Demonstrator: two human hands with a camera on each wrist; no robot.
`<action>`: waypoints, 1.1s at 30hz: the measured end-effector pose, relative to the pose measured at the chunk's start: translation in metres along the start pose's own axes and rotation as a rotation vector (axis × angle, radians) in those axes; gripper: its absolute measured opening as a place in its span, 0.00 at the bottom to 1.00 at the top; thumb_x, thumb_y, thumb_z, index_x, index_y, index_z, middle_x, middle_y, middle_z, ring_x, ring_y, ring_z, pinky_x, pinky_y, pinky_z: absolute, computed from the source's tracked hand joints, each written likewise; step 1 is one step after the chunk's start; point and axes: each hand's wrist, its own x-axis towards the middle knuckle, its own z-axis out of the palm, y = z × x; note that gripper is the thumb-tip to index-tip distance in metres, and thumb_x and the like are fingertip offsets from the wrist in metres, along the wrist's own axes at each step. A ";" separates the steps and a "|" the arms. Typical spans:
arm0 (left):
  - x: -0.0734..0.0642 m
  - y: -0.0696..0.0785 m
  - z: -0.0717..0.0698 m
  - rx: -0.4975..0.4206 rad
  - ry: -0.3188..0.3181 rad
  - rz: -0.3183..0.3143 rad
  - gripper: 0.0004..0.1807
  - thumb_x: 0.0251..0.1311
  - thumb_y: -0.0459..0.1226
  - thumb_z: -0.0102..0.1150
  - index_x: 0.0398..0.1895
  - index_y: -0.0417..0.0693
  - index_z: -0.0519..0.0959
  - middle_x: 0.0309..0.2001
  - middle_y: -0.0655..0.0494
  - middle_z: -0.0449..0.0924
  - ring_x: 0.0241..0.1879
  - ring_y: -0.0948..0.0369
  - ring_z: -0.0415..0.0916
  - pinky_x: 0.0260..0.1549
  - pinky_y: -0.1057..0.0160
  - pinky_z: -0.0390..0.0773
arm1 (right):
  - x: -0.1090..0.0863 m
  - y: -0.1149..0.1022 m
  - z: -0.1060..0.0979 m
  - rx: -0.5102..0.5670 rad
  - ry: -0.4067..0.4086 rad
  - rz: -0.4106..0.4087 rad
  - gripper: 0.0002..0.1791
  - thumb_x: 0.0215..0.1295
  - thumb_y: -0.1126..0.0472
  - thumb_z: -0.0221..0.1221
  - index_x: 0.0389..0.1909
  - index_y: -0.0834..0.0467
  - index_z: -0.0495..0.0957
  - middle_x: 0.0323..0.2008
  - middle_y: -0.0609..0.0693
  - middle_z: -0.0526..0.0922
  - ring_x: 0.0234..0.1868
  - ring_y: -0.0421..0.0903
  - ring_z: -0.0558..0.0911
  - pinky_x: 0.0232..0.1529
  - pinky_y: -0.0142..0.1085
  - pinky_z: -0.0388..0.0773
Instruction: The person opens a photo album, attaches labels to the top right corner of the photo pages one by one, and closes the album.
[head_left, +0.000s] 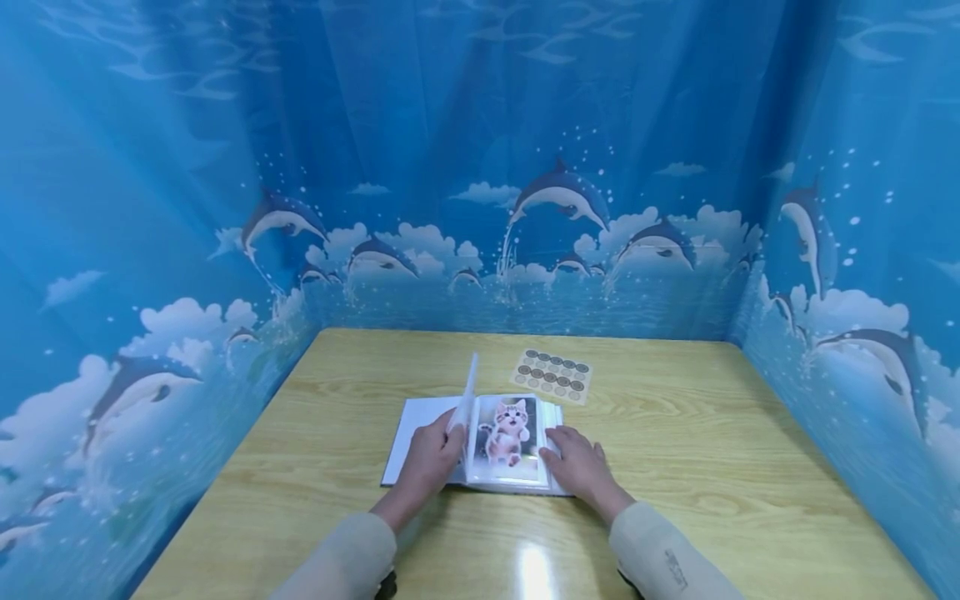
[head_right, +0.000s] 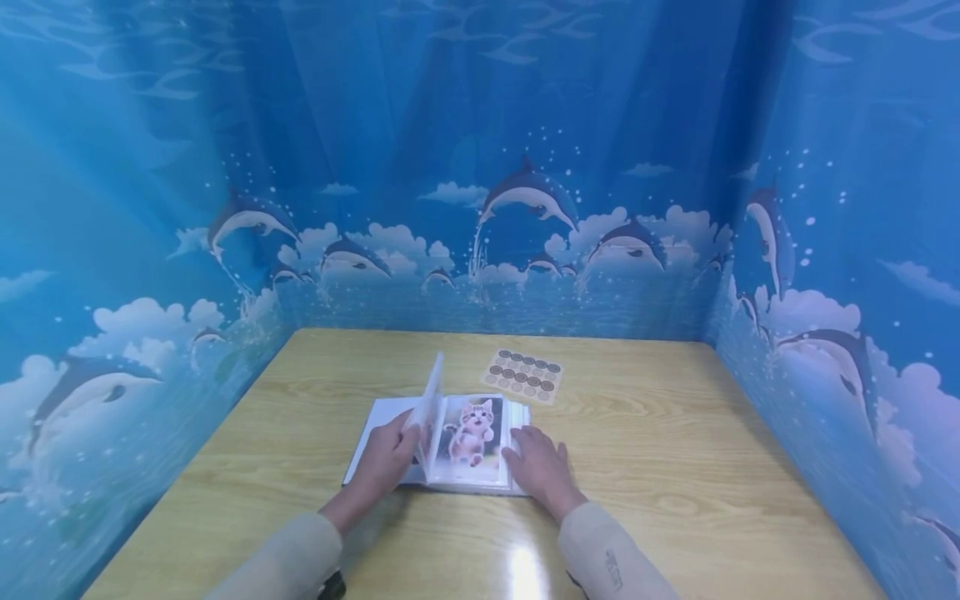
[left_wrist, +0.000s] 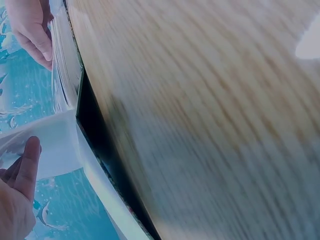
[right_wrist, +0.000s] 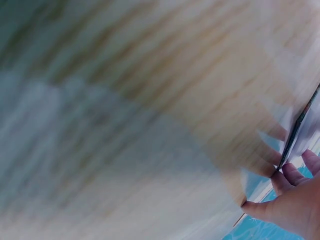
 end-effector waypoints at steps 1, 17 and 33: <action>0.000 0.001 0.000 -0.003 -0.010 -0.018 0.22 0.70 0.37 0.47 0.64 0.40 0.74 0.26 0.52 0.81 0.21 0.63 0.70 0.17 0.66 0.72 | 0.000 0.000 0.000 0.000 -0.001 0.001 0.27 0.74 0.52 0.52 0.67 0.61 0.70 0.69 0.66 0.65 0.70 0.66 0.63 0.67 0.71 0.44; -0.003 -0.012 -0.015 -0.195 0.107 -0.076 0.23 0.64 0.30 0.44 0.61 0.38 0.77 0.44 0.40 0.85 0.36 0.52 0.83 0.34 0.54 0.86 | 0.001 -0.002 -0.001 -0.007 -0.009 0.000 0.26 0.74 0.52 0.53 0.67 0.61 0.70 0.69 0.65 0.66 0.70 0.66 0.63 0.67 0.72 0.45; 0.004 -0.040 -0.046 -0.350 0.037 -0.382 0.25 0.63 0.26 0.53 0.63 0.23 0.68 0.52 0.28 0.78 0.36 0.48 0.85 0.29 0.58 0.86 | -0.001 -0.002 0.000 -0.047 -0.010 -0.006 0.32 0.74 0.52 0.52 0.75 0.55 0.60 0.71 0.65 0.63 0.71 0.65 0.61 0.66 0.73 0.39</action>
